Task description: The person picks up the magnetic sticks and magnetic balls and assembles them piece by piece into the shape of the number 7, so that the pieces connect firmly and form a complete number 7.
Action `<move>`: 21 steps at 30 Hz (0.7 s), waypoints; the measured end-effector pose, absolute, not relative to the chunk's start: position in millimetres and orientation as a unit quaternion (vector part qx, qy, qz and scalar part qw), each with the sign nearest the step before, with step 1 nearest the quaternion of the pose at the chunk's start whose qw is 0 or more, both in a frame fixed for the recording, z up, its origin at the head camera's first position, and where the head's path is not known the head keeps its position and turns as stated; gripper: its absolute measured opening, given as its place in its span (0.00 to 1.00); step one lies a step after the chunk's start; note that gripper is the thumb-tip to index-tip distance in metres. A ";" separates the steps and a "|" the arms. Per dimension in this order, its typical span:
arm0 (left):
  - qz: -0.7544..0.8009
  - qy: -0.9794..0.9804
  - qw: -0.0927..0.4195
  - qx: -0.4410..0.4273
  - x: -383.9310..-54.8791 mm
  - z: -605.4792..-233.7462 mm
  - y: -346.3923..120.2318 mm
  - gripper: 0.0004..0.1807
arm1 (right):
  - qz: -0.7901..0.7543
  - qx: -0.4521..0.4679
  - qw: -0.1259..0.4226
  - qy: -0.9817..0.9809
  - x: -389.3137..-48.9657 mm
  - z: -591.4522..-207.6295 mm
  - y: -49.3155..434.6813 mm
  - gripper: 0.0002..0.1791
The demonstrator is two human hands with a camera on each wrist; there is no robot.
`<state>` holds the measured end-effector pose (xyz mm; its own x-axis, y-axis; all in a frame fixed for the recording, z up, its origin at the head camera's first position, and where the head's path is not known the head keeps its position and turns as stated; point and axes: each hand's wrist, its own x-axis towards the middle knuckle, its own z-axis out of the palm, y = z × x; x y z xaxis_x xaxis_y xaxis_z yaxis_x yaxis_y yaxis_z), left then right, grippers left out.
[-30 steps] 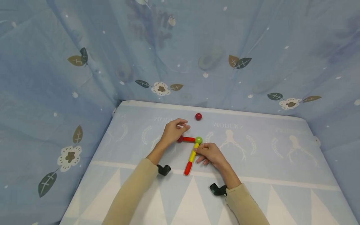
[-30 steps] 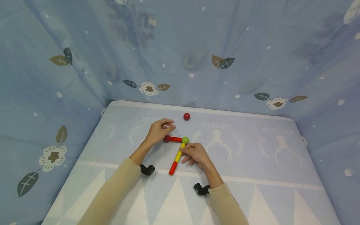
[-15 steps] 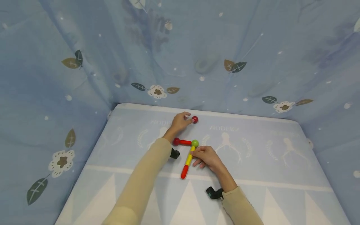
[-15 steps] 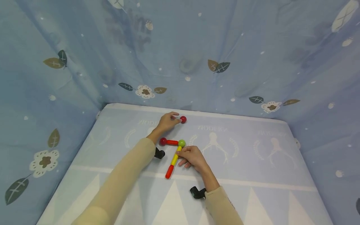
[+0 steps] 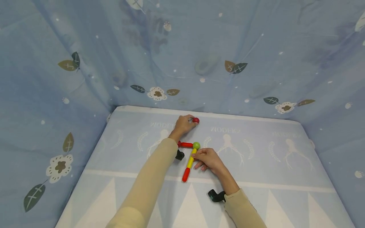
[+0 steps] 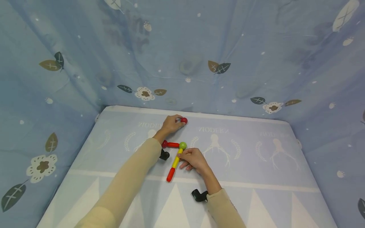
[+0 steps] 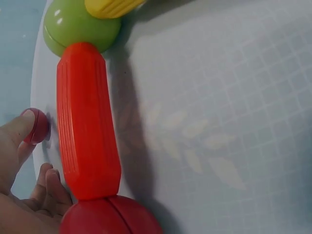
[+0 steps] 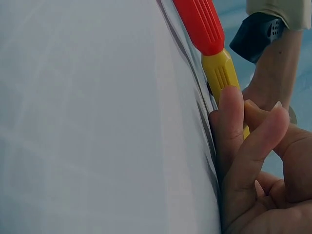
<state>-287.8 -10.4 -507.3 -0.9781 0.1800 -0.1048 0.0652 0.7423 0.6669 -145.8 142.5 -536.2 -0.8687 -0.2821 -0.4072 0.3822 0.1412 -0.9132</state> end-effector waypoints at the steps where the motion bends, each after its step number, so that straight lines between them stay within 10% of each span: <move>1: 0.351 0.930 0.081 0.066 -287.7 -507.2 -10.3 0.21 | -0.654 0.035 0.254 0.711 -145.9 -536.0 142.4 0.17; 21: 0.458 0.877 0.033 0.141 -234.8 -466.7 -43.2 0.23 | -0.646 0.045 0.258 0.717 -147.4 -531.0 143.4 0.18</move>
<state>-234.8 -43.2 -466.7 -0.9578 0.2786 0.0710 0.2175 0.5405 0.8128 -147.4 143.4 -531.0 -0.8632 -0.2685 -0.4275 0.3970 0.1621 -0.9034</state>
